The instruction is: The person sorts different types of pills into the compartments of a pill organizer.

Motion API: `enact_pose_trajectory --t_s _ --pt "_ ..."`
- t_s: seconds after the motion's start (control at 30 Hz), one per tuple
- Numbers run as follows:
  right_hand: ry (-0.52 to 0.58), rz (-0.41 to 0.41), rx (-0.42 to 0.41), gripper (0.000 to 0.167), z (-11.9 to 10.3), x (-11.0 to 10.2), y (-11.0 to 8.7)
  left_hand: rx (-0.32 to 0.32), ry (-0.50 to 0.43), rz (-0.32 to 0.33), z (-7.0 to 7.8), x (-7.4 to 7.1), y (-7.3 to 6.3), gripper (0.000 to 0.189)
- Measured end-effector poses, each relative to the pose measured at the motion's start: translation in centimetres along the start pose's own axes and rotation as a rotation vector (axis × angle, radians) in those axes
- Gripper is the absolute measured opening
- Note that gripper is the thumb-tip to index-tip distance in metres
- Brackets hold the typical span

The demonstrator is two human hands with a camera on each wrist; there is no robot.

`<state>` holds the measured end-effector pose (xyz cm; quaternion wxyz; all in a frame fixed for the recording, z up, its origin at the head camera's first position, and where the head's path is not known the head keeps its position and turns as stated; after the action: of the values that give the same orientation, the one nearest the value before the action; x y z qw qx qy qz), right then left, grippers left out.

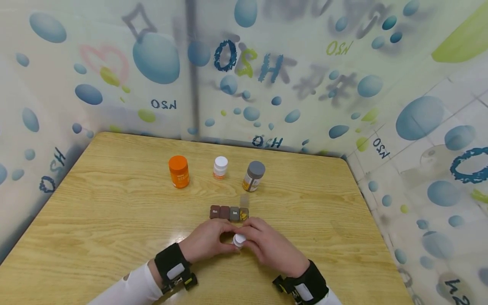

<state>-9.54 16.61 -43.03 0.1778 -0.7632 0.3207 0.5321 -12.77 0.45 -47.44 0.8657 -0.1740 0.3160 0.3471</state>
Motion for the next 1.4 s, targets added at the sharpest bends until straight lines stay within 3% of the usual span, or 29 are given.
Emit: enact_pose_trajectory --t_s 0.07,0.17,0.3,0.43,0.57,0.8,1.13,1.4 --pt "0.008 0.012 0.047 0.027 0.14 -0.06 0.04 0.003 0.005 -0.004 -0.02 0.01 0.03 0.041" --pt "-0.003 0.012 0.080 0.034 0.24 -0.15 -0.04 0.011 0.014 -0.003 -0.01 0.05 0.06 0.043" --pt "-0.009 -0.008 0.060 0.035 0.19 -0.25 -0.16 0.019 0.022 0.005 0.00 0.09 0.09 0.042" --pt "-0.031 0.024 0.070 0.026 0.25 -0.10 -0.06 0.016 0.013 0.006 -0.06 0.13 0.11 0.040" --pt "-0.045 0.019 0.080 0.035 0.37 0.15 -0.11 0.012 0.010 0.000 -0.10 0.15 0.09 0.041" --pt "-0.014 0.008 0.079 0.026 0.10 0.23 0.11 0.016 0.009 -0.011 -0.11 0.14 0.10 0.041" --pt "0.006 -0.035 0.039 0.028 -0.10 0.23 -0.01 0.024 0.030 0.011 0.04 0.14 0.06 0.034" --pt "-0.024 -0.006 0.065 0.025 -0.19 0.49 0.04 0.045 0.036 0.022 0.31 0.08 -0.05 0.037"
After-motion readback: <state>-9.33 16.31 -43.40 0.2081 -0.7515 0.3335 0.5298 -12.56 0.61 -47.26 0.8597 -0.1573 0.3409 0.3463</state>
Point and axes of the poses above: each hand's wrist, its own y-axis towards the middle knuckle, its own x-axis out of the palm, z = x × y, the point moved 4 cm from there along y, towards the middle knuckle, and after that the axes turned 5 degrees about -z, right-handed, at the moved point
